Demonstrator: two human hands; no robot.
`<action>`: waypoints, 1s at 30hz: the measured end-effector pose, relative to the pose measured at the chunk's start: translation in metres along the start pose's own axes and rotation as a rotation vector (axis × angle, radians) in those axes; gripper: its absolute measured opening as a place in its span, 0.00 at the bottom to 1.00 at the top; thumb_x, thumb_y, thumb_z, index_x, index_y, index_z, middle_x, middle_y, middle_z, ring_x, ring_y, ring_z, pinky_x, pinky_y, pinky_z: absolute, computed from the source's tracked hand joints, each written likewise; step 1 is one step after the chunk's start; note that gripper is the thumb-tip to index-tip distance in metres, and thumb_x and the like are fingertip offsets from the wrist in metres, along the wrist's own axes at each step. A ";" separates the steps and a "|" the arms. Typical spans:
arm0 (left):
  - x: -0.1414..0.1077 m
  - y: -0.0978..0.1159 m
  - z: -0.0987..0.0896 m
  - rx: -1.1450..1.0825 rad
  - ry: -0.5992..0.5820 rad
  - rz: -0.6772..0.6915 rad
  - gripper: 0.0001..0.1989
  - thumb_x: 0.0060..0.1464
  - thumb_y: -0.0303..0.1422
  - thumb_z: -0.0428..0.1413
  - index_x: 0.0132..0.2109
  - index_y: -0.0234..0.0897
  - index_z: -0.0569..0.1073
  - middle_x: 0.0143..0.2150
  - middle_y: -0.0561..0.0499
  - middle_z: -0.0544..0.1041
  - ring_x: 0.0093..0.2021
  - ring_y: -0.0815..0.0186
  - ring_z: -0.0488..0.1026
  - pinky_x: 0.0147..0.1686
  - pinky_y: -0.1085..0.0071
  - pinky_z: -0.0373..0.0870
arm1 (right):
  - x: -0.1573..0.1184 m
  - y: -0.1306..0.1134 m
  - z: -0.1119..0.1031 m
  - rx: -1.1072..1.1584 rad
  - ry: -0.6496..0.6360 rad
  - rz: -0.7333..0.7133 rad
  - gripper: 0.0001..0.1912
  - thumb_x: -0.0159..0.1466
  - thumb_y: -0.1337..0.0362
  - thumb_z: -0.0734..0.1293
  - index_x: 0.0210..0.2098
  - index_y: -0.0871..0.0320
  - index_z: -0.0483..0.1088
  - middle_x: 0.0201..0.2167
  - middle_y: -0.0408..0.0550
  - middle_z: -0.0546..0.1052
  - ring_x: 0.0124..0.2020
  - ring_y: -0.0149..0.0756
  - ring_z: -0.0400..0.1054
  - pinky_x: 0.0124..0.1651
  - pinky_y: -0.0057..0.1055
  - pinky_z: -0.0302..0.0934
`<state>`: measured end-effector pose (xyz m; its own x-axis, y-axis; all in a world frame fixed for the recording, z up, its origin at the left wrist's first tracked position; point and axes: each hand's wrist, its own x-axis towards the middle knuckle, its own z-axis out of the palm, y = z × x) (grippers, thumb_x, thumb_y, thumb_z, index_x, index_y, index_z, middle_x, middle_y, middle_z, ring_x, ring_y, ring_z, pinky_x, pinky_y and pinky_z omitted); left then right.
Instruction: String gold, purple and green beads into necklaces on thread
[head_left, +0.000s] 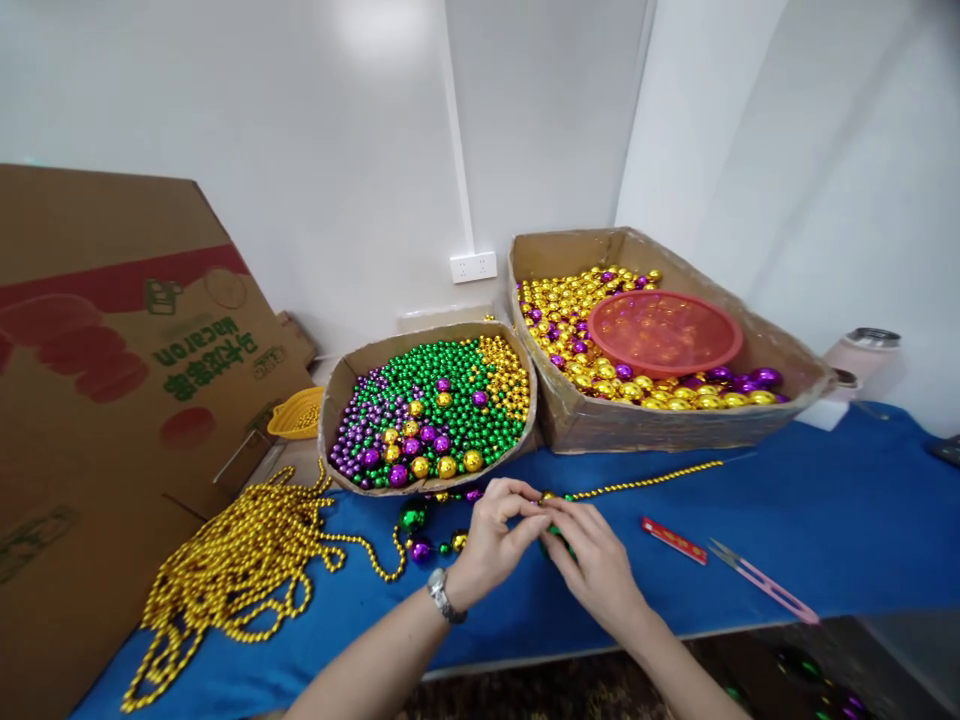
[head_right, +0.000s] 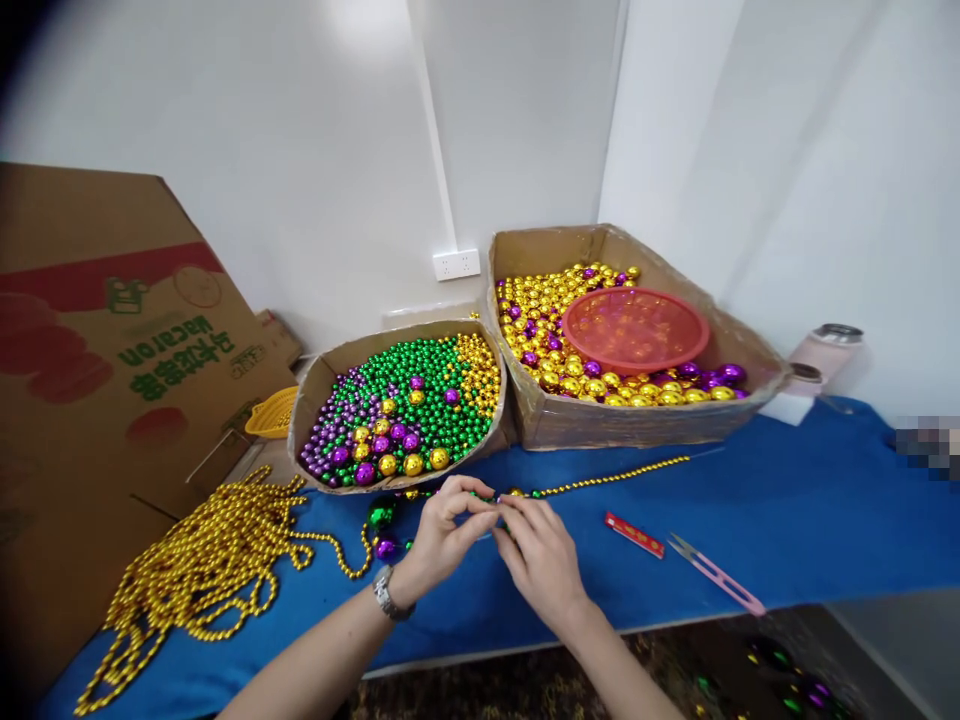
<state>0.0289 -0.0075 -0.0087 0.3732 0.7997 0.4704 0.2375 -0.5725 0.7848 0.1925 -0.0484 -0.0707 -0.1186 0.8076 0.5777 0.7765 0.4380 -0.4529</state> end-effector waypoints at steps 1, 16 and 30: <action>0.000 0.001 0.000 -0.002 0.007 0.008 0.05 0.54 0.33 0.58 0.33 0.38 0.77 0.38 0.47 0.75 0.41 0.64 0.72 0.42 0.66 0.69 | 0.001 0.000 0.002 0.009 -0.016 -0.002 0.14 0.67 0.60 0.57 0.44 0.54 0.72 0.43 0.50 0.76 0.45 0.41 0.68 0.45 0.38 0.63; 0.002 0.008 0.002 -0.074 0.138 -0.016 0.10 0.56 0.32 0.54 0.46 0.38 0.72 0.46 0.45 0.73 0.46 0.62 0.71 0.44 0.65 0.68 | 0.005 -0.009 -0.025 0.327 -0.159 0.228 0.15 0.69 0.59 0.52 0.38 0.56 0.67 0.27 0.44 0.77 0.24 0.30 0.71 0.28 0.24 0.65; -0.043 -0.039 0.069 0.616 -0.537 0.266 0.07 0.56 0.33 0.50 0.36 0.37 0.71 0.35 0.46 0.74 0.38 0.61 0.68 0.39 0.64 0.62 | 0.016 -0.021 -0.083 0.882 0.291 0.618 0.15 0.61 0.50 0.64 0.33 0.56 0.67 0.17 0.36 0.58 0.18 0.26 0.54 0.20 0.24 0.50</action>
<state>0.0651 -0.0320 -0.0874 0.8226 0.5198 0.2305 0.4684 -0.8493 0.2436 0.2258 -0.0772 0.0048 0.3759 0.9108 0.1708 -0.0734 0.2130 -0.9743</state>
